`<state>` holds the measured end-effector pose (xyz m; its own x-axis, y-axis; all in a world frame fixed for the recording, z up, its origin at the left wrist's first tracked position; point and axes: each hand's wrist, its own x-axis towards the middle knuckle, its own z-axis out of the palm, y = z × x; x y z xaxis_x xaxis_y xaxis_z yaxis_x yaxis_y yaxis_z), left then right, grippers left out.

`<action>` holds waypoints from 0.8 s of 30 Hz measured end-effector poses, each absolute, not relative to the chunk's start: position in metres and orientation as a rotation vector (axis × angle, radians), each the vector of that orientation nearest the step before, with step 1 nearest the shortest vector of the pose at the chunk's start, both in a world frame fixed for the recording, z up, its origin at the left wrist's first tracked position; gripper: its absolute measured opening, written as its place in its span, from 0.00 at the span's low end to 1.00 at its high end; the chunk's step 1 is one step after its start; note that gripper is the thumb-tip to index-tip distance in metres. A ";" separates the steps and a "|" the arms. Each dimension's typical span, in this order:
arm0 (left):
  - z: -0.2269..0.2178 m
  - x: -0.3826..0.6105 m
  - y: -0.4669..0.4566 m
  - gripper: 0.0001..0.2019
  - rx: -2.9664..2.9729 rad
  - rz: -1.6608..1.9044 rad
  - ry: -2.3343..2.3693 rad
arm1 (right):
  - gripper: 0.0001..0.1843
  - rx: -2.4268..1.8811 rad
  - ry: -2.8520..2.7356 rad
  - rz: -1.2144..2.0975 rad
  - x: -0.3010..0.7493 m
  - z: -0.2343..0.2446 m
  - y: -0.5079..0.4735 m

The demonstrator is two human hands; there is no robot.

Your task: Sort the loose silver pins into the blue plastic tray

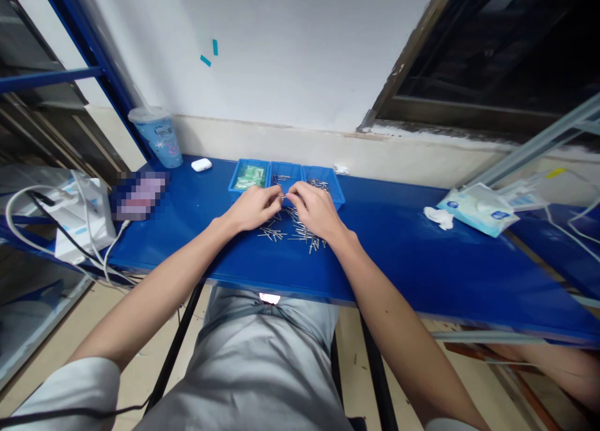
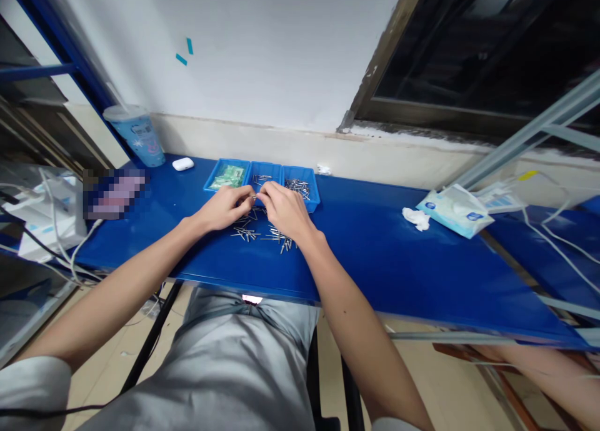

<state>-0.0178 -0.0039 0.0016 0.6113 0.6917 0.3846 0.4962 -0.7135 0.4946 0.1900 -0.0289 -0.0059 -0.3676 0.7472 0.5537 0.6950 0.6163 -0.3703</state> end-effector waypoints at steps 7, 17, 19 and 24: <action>0.001 -0.018 -0.004 0.11 2.506 0.807 0.956 | 0.13 -1.143 -2.147 0.107 0.190 -0.006 -0.029; 0.003 -0.018 -0.005 0.12 2.522 0.788 0.950 | 0.13 -1.131 -2.148 0.101 0.191 -0.006 -0.029; 0.002 -0.018 -0.005 0.12 2.523 0.789 0.950 | 0.13 -1.134 -2.150 0.099 0.191 -0.006 -0.028; 0.001 -0.018 -0.004 0.12 2.527 0.795 0.944 | 0.13 -1.129 -2.145 0.094 0.191 -0.007 -0.028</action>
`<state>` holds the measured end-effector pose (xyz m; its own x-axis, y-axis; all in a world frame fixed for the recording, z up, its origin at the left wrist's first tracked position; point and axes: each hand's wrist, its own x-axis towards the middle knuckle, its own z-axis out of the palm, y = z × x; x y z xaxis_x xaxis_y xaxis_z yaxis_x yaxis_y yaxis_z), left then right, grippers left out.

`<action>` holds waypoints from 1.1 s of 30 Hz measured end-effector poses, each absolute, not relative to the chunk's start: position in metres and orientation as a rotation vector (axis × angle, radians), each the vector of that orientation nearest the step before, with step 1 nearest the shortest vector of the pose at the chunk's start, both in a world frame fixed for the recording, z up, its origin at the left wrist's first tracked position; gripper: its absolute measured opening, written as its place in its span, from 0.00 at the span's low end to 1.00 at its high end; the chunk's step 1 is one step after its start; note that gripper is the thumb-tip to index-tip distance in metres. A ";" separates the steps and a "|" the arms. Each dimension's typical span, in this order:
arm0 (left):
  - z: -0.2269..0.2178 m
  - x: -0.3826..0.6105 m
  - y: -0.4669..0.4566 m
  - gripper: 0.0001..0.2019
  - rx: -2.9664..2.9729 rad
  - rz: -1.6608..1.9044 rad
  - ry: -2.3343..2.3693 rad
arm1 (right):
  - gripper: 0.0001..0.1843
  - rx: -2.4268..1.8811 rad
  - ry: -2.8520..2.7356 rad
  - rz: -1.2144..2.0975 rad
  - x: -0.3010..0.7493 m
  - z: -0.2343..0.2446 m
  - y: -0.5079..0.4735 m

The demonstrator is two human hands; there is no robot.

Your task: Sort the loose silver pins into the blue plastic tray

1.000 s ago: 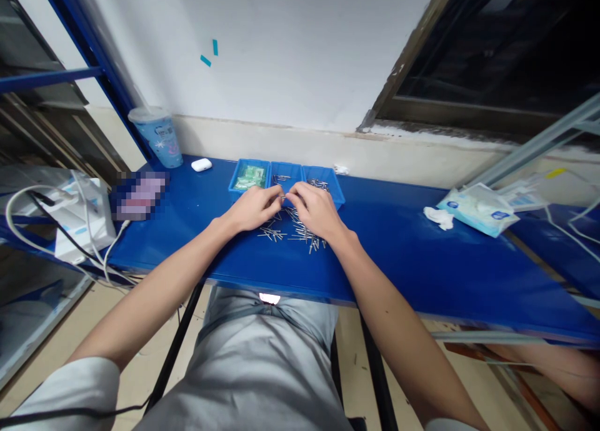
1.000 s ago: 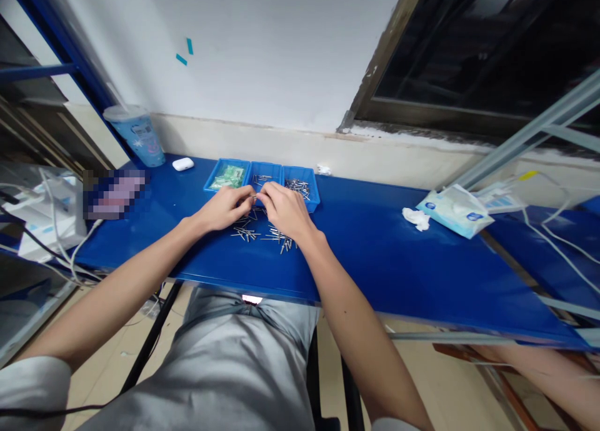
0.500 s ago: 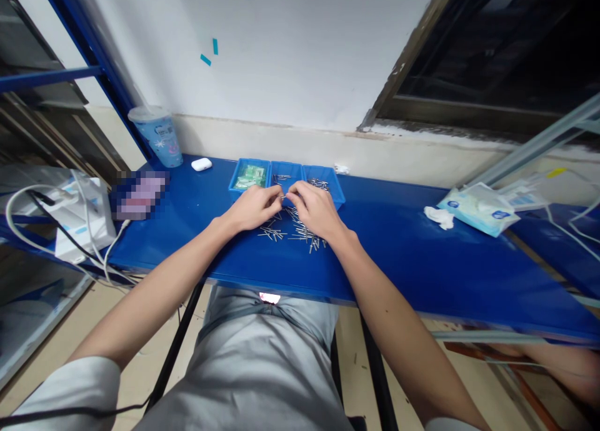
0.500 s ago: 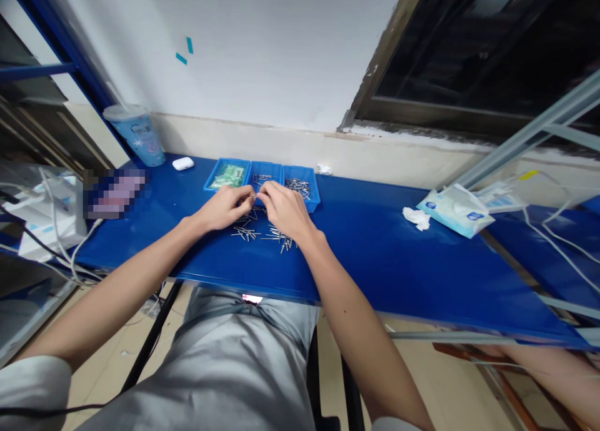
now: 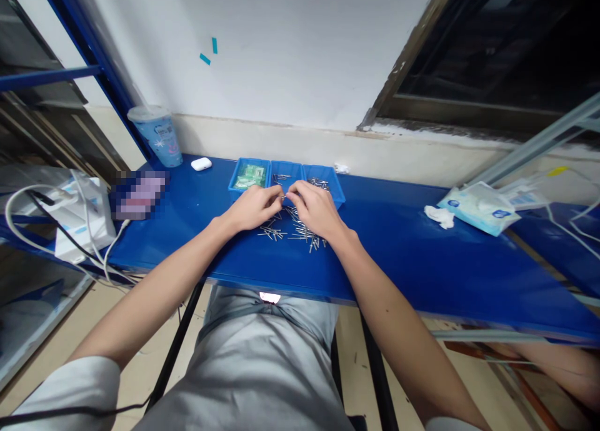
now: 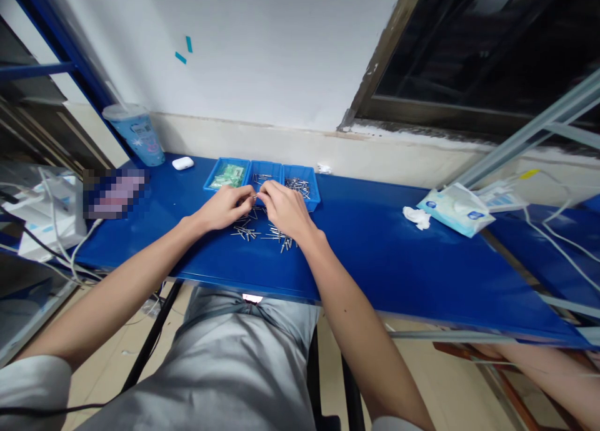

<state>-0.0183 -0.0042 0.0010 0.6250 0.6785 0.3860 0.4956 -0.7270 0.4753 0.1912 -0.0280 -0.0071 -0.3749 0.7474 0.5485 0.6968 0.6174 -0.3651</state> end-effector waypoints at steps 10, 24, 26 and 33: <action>0.000 -0.018 -0.003 0.12 2.538 0.794 0.946 | 0.13 -1.130 -2.152 0.102 0.191 -0.007 -0.027; 0.000 -0.018 -0.004 0.12 2.527 0.808 0.936 | 0.12 -1.142 -2.148 0.113 0.191 -0.007 -0.028; 0.000 -0.018 -0.004 0.12 2.525 0.804 0.938 | 0.12 -1.143 -2.148 0.117 0.191 -0.007 -0.028; 0.000 -0.018 -0.003 0.13 2.534 0.801 0.938 | 0.12 -1.144 -2.149 0.109 0.191 -0.007 -0.028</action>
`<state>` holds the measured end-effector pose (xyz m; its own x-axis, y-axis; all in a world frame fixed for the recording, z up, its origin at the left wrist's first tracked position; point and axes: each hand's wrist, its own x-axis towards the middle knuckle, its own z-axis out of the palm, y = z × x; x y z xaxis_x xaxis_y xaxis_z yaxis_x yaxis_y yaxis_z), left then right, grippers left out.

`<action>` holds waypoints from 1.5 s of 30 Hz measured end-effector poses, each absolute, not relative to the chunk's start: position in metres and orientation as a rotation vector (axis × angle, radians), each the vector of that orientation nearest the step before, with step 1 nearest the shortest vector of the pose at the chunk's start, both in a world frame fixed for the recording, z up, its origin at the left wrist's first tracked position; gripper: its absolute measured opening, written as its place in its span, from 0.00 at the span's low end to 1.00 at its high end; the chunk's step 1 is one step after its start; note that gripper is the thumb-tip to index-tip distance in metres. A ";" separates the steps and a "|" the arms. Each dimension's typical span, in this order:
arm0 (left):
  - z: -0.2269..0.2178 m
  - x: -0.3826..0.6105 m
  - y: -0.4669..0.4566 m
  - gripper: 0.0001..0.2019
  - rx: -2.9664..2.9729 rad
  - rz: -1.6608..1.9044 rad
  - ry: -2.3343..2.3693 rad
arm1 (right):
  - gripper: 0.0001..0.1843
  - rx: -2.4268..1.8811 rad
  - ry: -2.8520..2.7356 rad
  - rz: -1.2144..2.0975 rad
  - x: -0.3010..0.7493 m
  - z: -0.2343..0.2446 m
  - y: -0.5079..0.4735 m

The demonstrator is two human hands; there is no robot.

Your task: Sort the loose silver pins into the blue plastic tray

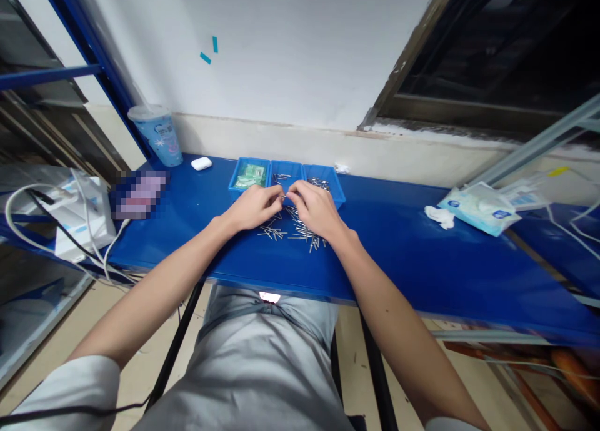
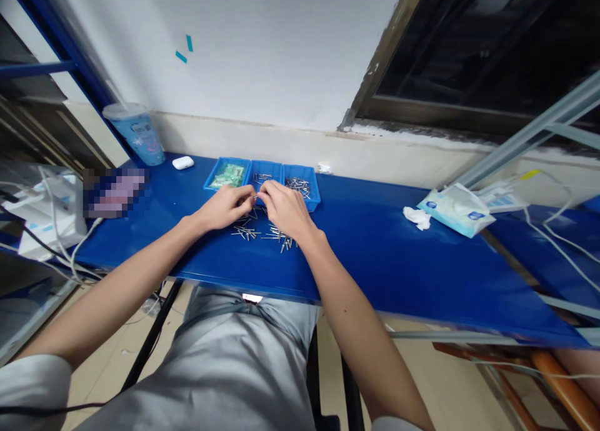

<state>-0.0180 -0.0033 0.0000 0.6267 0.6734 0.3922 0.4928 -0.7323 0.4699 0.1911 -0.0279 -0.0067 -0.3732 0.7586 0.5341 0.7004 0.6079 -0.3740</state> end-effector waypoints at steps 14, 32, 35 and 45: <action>-0.001 -0.018 -0.003 0.11 2.529 0.804 0.929 | 0.12 -1.143 -2.147 0.112 0.191 -0.006 -0.029; 0.001 -0.018 -0.004 0.11 2.521 0.802 0.942 | 0.12 -1.120 -2.148 0.100 0.191 -0.007 -0.027; 0.002 -0.018 -0.004 0.11 2.507 0.815 0.949 | 0.12 -1.120 -2.146 0.106 0.191 -0.007 -0.027; 0.003 -0.016 -0.005 0.11 2.500 0.847 0.979 | 0.07 -1.060 -2.144 0.037 0.189 -0.004 -0.030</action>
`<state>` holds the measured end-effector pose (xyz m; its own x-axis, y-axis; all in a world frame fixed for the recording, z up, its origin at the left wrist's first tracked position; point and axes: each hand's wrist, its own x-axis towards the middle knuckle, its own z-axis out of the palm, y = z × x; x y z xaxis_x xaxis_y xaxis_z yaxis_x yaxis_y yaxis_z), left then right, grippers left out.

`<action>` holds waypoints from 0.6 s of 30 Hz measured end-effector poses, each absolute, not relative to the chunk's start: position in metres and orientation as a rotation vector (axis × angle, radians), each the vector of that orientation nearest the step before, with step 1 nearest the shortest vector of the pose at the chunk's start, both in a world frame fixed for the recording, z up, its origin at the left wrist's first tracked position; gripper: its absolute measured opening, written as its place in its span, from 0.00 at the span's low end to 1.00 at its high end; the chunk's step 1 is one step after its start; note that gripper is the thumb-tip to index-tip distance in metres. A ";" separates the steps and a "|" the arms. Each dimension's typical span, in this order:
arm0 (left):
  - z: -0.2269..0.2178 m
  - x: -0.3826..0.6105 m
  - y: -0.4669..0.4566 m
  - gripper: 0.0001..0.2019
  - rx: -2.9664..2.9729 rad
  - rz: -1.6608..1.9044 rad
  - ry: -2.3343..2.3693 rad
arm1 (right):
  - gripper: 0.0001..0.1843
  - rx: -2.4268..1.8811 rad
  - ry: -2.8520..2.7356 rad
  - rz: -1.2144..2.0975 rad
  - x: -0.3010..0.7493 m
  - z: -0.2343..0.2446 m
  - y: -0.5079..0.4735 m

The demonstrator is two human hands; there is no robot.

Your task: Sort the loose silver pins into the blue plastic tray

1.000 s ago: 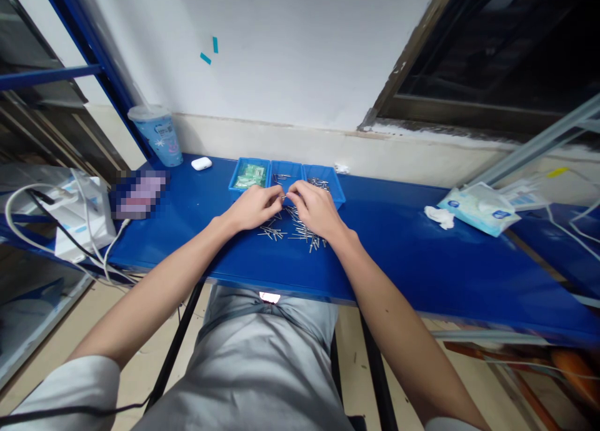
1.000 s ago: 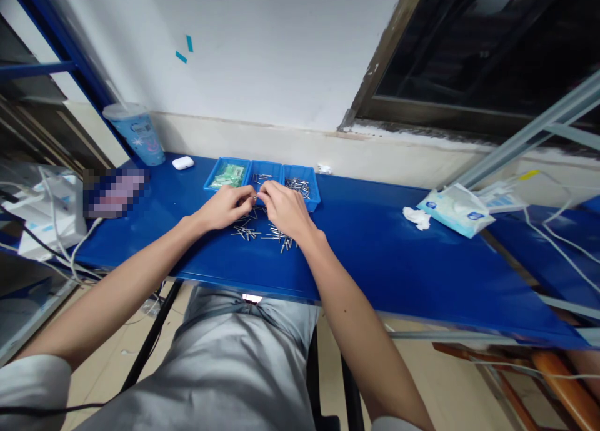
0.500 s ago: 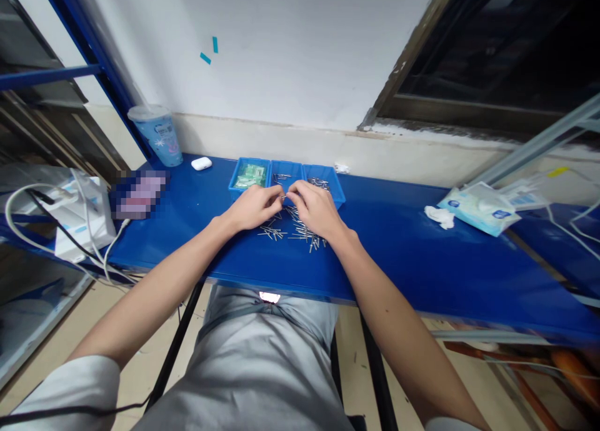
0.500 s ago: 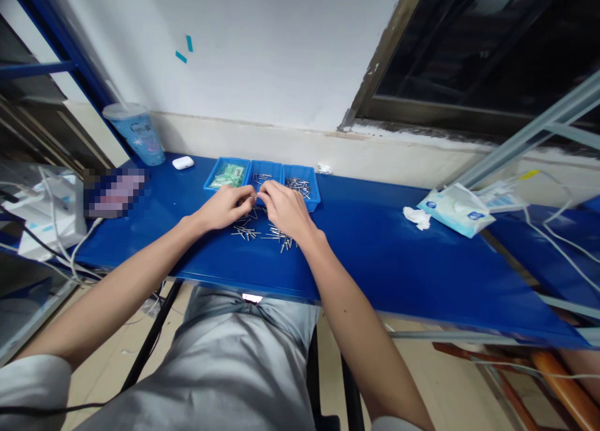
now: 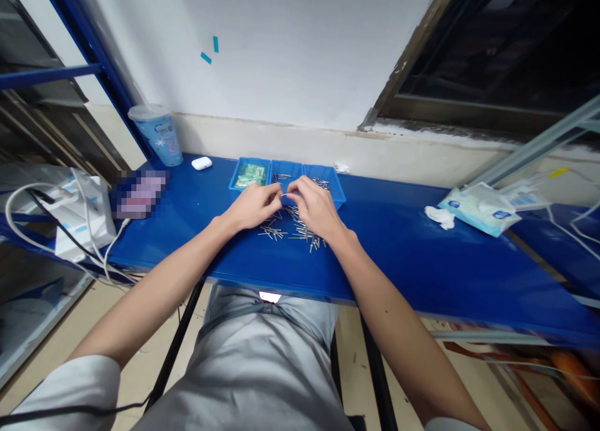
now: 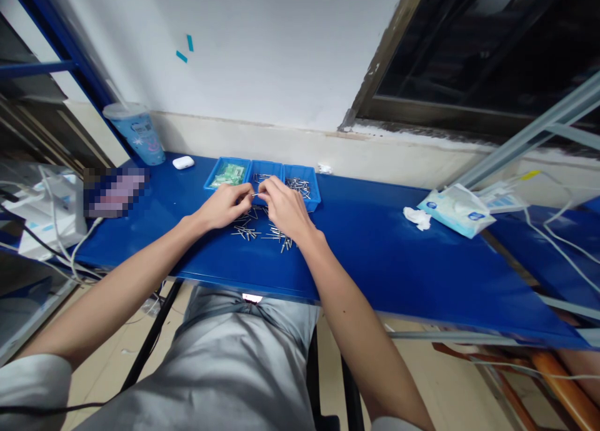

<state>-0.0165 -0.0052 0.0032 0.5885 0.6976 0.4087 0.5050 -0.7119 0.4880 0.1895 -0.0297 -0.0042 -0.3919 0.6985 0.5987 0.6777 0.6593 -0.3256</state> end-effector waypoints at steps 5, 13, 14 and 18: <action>0.002 -0.016 -0.004 0.10 2.502 0.878 0.970 | 0.06 -1.067 -2.134 0.009 0.190 -0.005 -0.029; 0.001 -0.018 -0.004 0.12 2.504 0.855 0.885 | 0.08 -1.063 -2.110 0.056 0.191 -0.006 -0.029; 0.001 -0.018 -0.004 0.13 2.510 0.849 0.878 | 0.10 -1.073 -2.106 0.059 0.190 -0.005 -0.029; 0.001 -0.018 -0.004 0.15 2.524 0.834 0.880 | 0.18 -1.139 -2.114 0.050 0.189 -0.004 -0.031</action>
<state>-0.0185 -0.0040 0.0012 0.6359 0.6502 0.4159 0.4504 -0.7502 0.4841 0.1891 -0.0306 -0.0042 -0.3474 0.7396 0.5765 0.7113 0.6085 -0.3519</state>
